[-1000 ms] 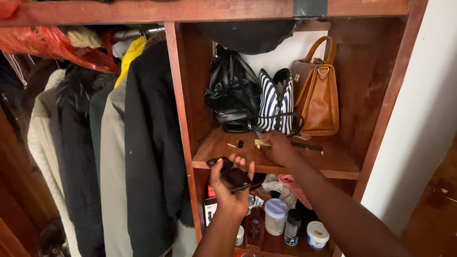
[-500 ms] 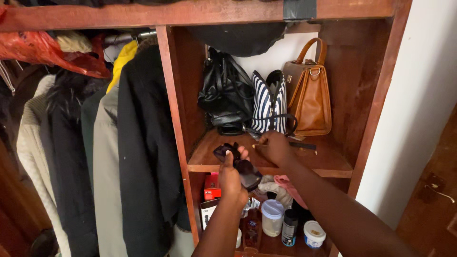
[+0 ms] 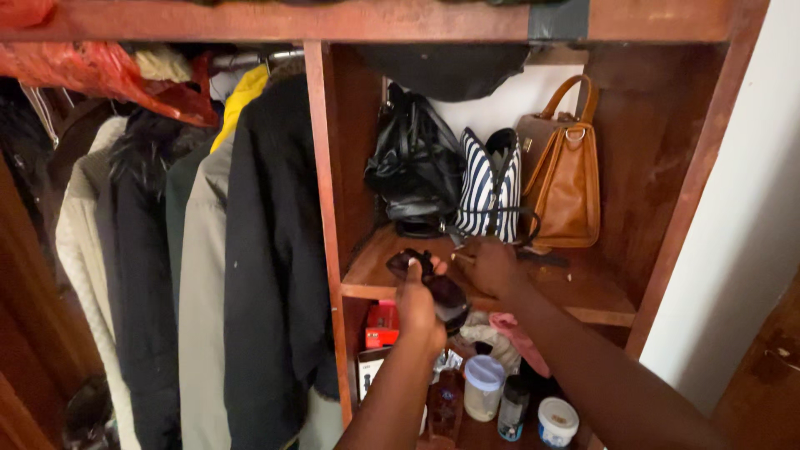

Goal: The person removes several handbags and small items from a wooden wardrobe and places them on a bed. They handle a striped bag, a black backpack, a brown handbag, and a small black pouch, along with boxes and containers, arranging them on the bed surface.

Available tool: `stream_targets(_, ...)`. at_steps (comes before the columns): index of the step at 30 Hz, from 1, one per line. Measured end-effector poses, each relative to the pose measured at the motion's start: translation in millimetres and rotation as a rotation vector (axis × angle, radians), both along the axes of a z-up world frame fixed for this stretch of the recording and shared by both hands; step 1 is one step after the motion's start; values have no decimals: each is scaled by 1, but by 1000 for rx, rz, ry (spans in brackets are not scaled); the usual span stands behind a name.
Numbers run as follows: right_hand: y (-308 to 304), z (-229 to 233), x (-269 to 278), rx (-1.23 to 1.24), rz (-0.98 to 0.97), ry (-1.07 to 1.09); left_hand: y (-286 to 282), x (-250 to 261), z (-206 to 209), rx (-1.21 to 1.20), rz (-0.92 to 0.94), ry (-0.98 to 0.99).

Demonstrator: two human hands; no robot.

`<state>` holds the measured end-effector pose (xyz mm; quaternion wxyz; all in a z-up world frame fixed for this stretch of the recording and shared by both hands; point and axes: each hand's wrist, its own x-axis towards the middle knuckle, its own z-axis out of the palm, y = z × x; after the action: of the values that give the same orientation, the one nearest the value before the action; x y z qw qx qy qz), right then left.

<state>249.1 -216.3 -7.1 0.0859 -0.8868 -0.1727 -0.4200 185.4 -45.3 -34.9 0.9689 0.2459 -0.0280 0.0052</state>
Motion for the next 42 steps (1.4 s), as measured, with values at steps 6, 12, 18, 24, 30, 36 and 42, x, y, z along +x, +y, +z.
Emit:
stream_targets(6,1,18,17,-53,-214,244,-6,26,-11,-14,-38,-73)
stream_targets(12,9,17,41,32,-296,170,3,26,-1,108,-104,99)
stream_targets(18,0,26,49,-125,-299,202,6,31,-4,87,-156,78)
stream_targets(24,-13,77,-10,32,-223,367,0,40,3,-24,-159,48)
stream_targets(30,6,79,-70,584,382,738,-13,15,27,37,-237,-52)
stream_targets(36,-12,73,-67,594,359,833,-19,-9,36,-8,-145,47)
stream_targets(42,-46,23,-23,268,407,284,2,6,18,-29,3,82)
